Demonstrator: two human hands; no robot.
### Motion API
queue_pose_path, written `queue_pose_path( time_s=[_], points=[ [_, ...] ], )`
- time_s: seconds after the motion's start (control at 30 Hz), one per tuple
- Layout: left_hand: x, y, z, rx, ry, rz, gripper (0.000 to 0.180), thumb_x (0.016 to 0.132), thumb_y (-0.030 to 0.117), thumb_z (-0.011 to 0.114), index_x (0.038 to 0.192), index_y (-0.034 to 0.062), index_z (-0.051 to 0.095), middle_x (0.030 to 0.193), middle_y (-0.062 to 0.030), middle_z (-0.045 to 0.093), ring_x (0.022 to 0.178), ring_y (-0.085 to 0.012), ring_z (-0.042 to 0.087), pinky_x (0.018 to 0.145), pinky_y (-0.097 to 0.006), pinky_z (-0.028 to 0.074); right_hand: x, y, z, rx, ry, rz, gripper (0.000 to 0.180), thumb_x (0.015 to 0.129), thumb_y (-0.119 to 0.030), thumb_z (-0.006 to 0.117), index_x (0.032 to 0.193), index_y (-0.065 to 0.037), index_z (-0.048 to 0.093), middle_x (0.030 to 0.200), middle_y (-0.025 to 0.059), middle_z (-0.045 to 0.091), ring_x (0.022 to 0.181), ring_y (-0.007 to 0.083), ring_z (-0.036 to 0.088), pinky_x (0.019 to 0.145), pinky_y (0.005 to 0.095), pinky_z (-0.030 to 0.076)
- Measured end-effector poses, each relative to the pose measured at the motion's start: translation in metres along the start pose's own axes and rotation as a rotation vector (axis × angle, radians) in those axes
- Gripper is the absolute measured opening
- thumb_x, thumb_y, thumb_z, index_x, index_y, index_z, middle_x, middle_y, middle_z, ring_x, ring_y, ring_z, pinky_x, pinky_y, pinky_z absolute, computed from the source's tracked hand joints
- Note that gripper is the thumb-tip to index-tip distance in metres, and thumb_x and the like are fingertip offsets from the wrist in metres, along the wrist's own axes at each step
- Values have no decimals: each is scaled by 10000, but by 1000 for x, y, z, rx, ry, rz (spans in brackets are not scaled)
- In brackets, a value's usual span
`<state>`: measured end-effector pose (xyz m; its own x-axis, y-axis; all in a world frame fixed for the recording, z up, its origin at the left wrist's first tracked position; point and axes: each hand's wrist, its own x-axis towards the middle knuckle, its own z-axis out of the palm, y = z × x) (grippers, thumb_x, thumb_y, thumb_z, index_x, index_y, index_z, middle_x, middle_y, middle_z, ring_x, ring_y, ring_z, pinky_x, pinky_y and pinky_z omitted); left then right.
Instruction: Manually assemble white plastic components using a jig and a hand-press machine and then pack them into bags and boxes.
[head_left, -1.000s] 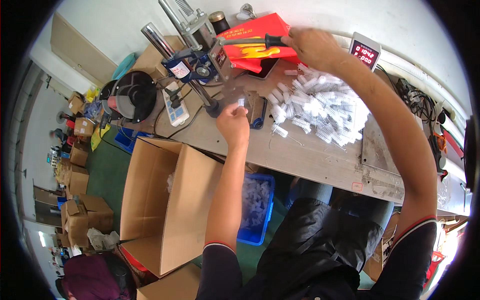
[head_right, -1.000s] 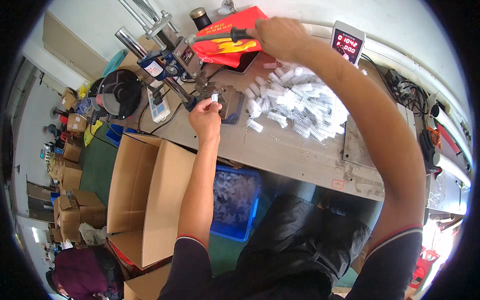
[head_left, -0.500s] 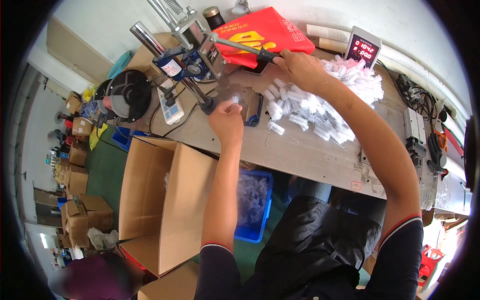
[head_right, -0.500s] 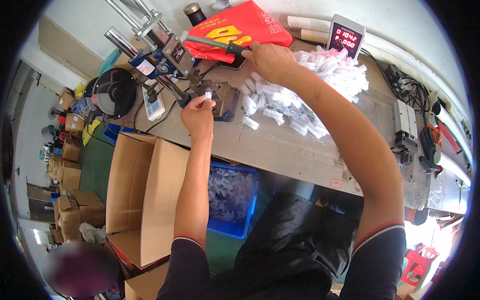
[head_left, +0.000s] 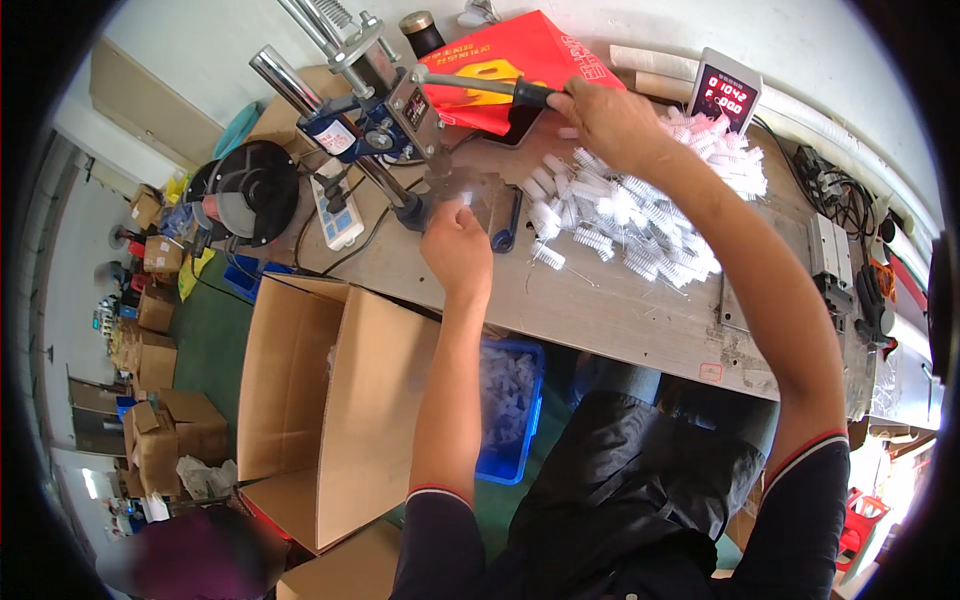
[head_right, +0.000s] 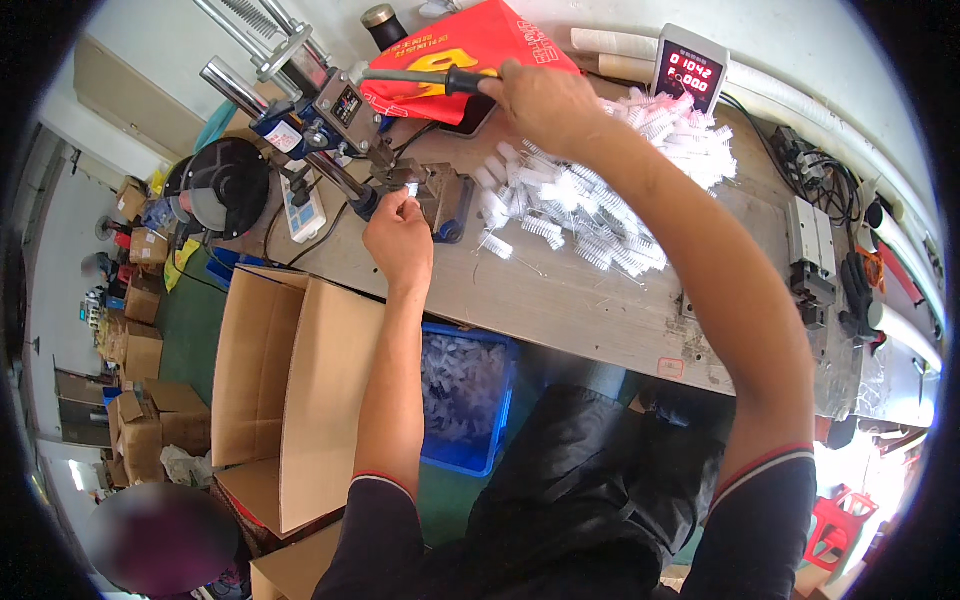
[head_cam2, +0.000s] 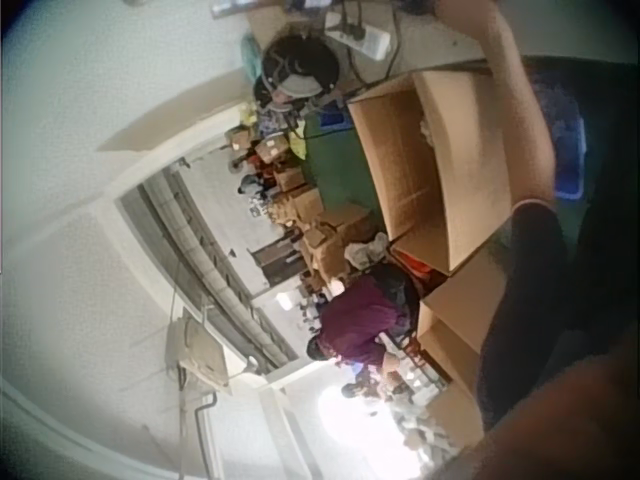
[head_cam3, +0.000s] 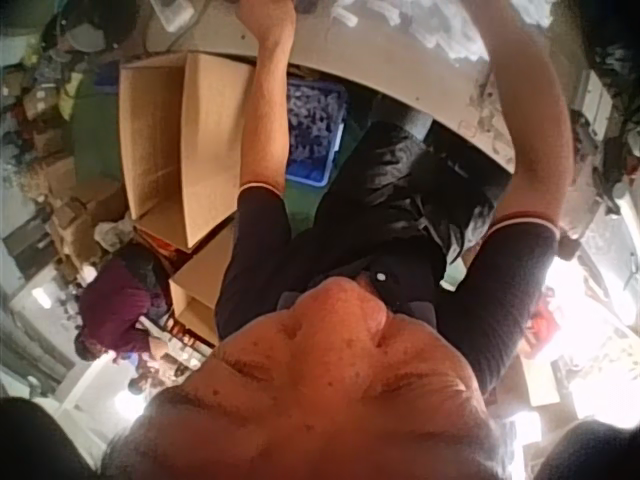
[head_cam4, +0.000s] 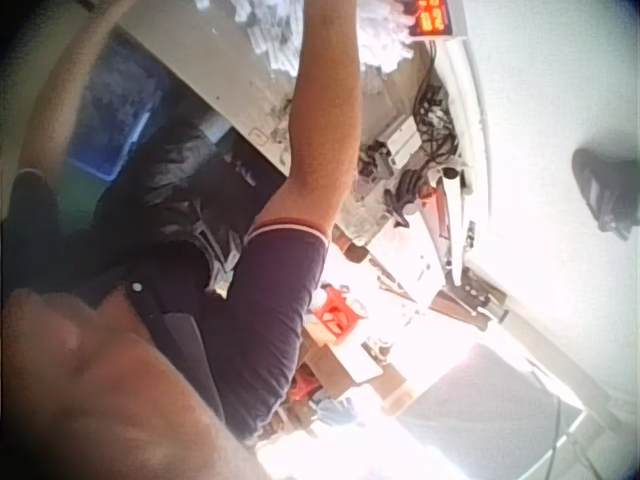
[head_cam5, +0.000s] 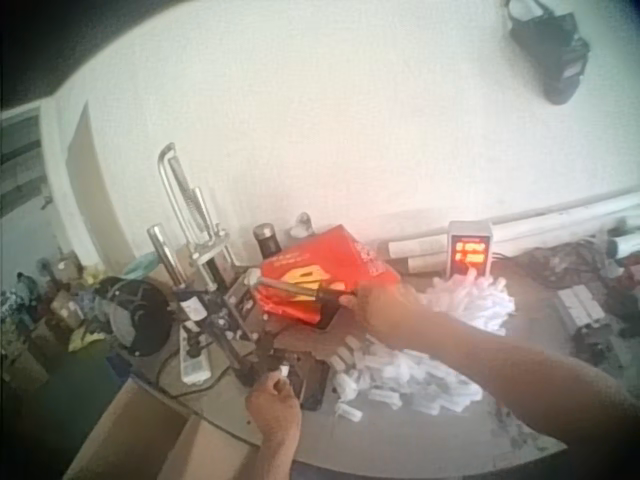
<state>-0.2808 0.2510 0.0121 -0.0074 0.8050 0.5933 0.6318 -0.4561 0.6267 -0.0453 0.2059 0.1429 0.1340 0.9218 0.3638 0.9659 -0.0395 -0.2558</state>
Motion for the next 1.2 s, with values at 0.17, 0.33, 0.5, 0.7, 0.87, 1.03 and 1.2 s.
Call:
queue_pose_path(
  time_s=[0.17,0.33,0.5,0.7,0.87,1.03,1.2],
  points=[
    [2,3,1,-63,-33,-79,196,906,50,680,1069,-38,744,850,-166,756,746,-211,726,685,-318,543,-5,5,29,123,0,59,457,1083,-454,442,1088,-17,574,888,212,725,894,424,707,772,550,541],
    [4,9,1,-340,-66,-274,205,872,52,671,1027,-63,742,889,-201,762,793,-283,740,747,-358,556,-6,8,26,183,-65,71,472,1082,-466,433,1073,-13,566,924,225,725,922,431,699,806,541,535],
    [11,-10,-2,-410,-77,-296,189,854,35,687,1000,-70,746,863,-149,771,779,-180,720,748,-306,550,-3,1,56,222,-42,47,435,1082,-441,428,1144,-38,580,968,238,709,967,440,675,827,555,506],
    [9,-7,0,-487,-128,-385,191,886,12,664,1039,-84,726,855,-116,764,779,-167,716,747,-277,546,-2,13,36,139,-125,-6,467,1077,-470,406,1150,-57,613,983,199,731,962,417,689,863,547,491],
    [17,1,2,-522,-151,-351,186,897,2,663,1047,-93,717,871,-118,764,780,-168,713,743,-274,545,-4,5,51,133,0,82,482,1079,-481,384,1138,-92,662,1048,167,742,1025,361,702,931,521,455],
    [12,-24,5,-421,-171,-265,153,897,4,661,1030,-54,708,836,-100,753,757,-163,693,728,-289,537,7,4,47,-43,-165,21,536,1076,-524,374,1230,-100,664,1138,158,736,1145,340,664,1006,533,423],
    [14,-19,-16,-254,-237,-99,111,960,2,622,1045,-47,675,854,-107,745,778,-151,699,694,-291,511,-14,-8,-16,91,-96,139,431,1060,-422,490,1290,-86,630,1175,144,706,1170,347,634,1027,514,429]
  ],
)
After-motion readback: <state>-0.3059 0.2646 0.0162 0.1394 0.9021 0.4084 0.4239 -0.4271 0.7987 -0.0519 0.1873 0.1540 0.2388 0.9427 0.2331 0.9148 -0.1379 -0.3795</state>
